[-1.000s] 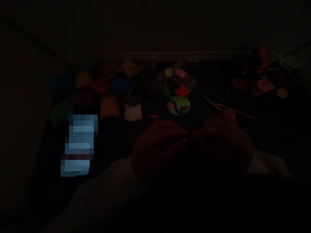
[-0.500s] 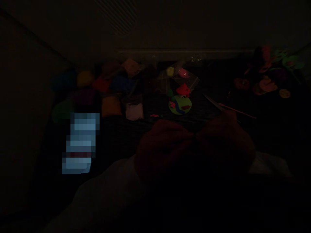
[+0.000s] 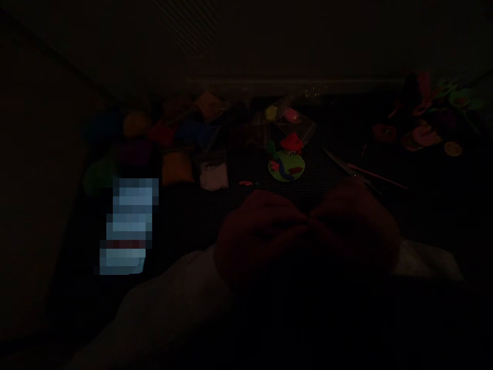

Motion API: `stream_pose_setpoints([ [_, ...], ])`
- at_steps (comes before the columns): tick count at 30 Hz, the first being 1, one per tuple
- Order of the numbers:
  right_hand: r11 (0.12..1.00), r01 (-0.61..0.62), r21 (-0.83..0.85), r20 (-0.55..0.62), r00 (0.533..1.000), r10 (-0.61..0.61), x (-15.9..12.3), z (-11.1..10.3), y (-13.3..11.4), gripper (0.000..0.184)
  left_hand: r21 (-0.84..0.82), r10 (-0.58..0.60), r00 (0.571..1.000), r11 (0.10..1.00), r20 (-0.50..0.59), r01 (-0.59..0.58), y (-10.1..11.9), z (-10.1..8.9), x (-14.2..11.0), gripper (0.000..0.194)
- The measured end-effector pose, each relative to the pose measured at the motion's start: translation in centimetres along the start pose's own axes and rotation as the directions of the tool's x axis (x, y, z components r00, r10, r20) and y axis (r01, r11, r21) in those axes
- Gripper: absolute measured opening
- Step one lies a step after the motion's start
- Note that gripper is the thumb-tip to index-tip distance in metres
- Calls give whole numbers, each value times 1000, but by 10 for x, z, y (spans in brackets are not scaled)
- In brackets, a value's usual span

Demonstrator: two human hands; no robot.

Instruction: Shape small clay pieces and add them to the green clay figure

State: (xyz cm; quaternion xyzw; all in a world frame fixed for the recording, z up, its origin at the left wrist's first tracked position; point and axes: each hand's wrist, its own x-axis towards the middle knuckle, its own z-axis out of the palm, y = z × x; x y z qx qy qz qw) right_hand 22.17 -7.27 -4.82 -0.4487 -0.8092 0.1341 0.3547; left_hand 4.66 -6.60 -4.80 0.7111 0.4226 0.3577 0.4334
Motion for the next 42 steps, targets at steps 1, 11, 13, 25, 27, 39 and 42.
stream_pose_setpoints([
  [1,1000,1,12,-6,1000,-1,0,1,0,9,1,-9,1000,1000,0,9,0,0,0,11],
  [11,999,36,-13,-23,999,-36,1,-1,1,12,-171,-217,975,960,54,223,1,-2,4,7],
  [13,996,76,-54,-42,996,-78,1,-1,1,15,-198,-269,958,938,97,283,0,-4,5,7],
  [25,993,106,-52,-30,994,-108,1,-2,3,9,-297,-401,895,846,196,444,-3,-5,6,13],
  [27,994,98,-47,-28,995,-100,2,-2,2,10,-317,-402,895,838,194,444,-3,-5,6,13],
  [39,992,121,-39,-12,993,-121,0,-1,3,11,-278,-403,895,852,194,444,-2,-6,7,11],
  [42,993,112,-36,-12,994,-113,0,-1,3,10,-299,-407,888,838,213,456,-2,-6,6,12],
])
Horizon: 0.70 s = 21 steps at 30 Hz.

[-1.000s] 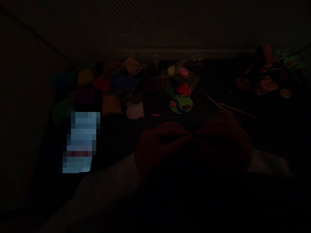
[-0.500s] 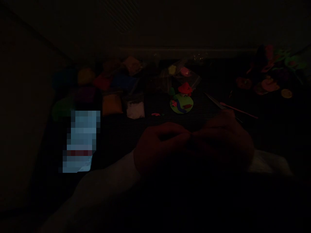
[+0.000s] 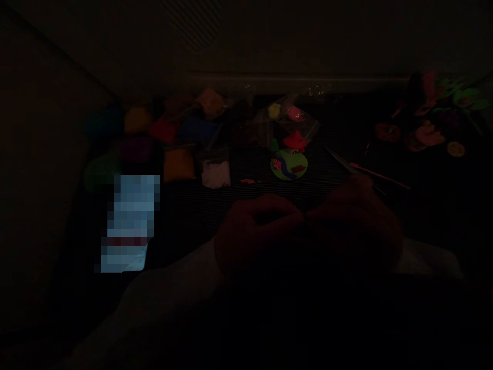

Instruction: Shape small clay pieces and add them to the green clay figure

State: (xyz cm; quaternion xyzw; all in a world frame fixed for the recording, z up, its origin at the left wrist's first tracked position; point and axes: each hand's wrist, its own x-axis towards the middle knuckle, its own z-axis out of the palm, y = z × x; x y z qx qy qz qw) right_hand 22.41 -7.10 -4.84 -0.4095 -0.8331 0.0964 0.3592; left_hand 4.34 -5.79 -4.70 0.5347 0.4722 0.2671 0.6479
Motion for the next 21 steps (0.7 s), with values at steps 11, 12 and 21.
stream_pose_setpoints([
  [11,1000,-16,-22,37,999,16,0,1,0,13,4,-34,999,999,-14,34,4,1,0,10],
  [12,1000,-4,-23,42,999,5,-1,1,0,14,7,-31,999,999,-13,31,4,1,0,10],
  [21,1000,-15,-25,34,999,16,0,1,-1,10,106,59,997,993,-44,-54,1,2,-2,11],
])
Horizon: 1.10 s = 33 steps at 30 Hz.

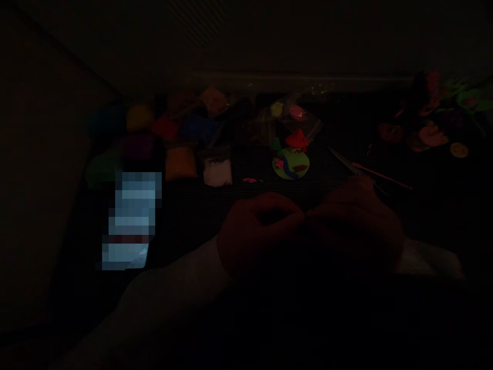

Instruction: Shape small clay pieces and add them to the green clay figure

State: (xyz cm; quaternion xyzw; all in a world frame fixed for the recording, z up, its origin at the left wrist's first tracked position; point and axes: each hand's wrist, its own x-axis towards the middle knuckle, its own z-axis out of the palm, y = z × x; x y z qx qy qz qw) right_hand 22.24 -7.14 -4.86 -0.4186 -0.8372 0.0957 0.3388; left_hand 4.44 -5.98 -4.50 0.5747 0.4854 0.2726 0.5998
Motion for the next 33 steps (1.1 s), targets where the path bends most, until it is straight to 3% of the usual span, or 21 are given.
stream_pose_setpoints([
  [11,1000,-2,-8,12,1000,2,0,-1,1,11,81,43,998,996,-53,-39,2,2,0,9],
  [19,1000,10,-17,17,1000,-10,0,-1,2,9,28,40,998,999,-52,-38,2,-1,0,12],
  [23,1000,-9,0,-5,1000,9,-1,0,4,9,168,134,981,980,-143,-110,0,-6,2,14],
  [26,1000,-28,5,-15,1000,28,0,1,7,9,472,352,911,854,-214,-219,-10,-13,8,13],
  [29,999,-54,-4,-30,998,54,3,3,11,10,711,557,814,640,-167,-293,-21,-21,18,12],
  [31,997,-70,-37,-29,997,69,6,5,15,9,783,606,786,546,-123,-298,-27,-25,23,12],
  [33,993,-74,-88,-20,997,73,11,8,19,8,824,601,795,489,-82,-285,-30,-27,26,14],
])
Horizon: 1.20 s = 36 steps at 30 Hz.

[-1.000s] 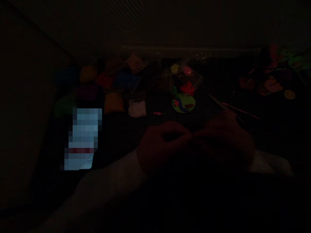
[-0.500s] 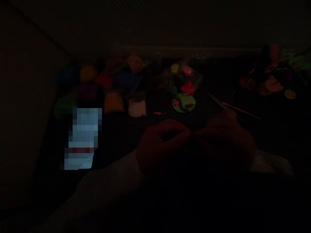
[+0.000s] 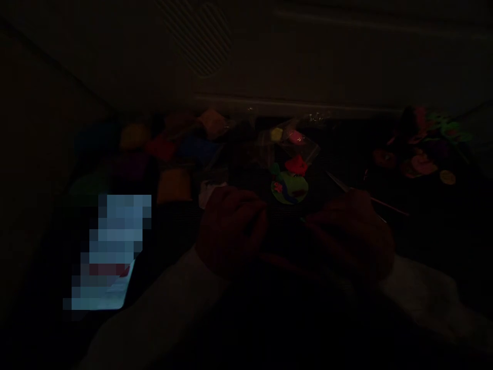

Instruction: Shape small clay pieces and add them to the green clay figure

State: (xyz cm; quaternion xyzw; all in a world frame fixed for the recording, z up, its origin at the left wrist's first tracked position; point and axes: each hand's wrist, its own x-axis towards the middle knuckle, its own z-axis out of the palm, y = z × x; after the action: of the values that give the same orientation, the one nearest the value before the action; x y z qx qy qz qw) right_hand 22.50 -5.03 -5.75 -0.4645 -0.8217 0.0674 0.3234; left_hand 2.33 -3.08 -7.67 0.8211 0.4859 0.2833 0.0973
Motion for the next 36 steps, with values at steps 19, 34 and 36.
stream_pose_setpoints([
  [19,985,37,-165,198,980,-4,29,27,18,14,98,-165,986,982,3,164,8,17,-6,35],
  [34,970,22,-244,225,974,35,32,27,16,13,116,-198,970,976,144,182,8,10,-1,37],
  [36,970,-11,-242,226,972,68,33,26,16,13,111,-194,969,978,150,179,8,9,-1,38],
])
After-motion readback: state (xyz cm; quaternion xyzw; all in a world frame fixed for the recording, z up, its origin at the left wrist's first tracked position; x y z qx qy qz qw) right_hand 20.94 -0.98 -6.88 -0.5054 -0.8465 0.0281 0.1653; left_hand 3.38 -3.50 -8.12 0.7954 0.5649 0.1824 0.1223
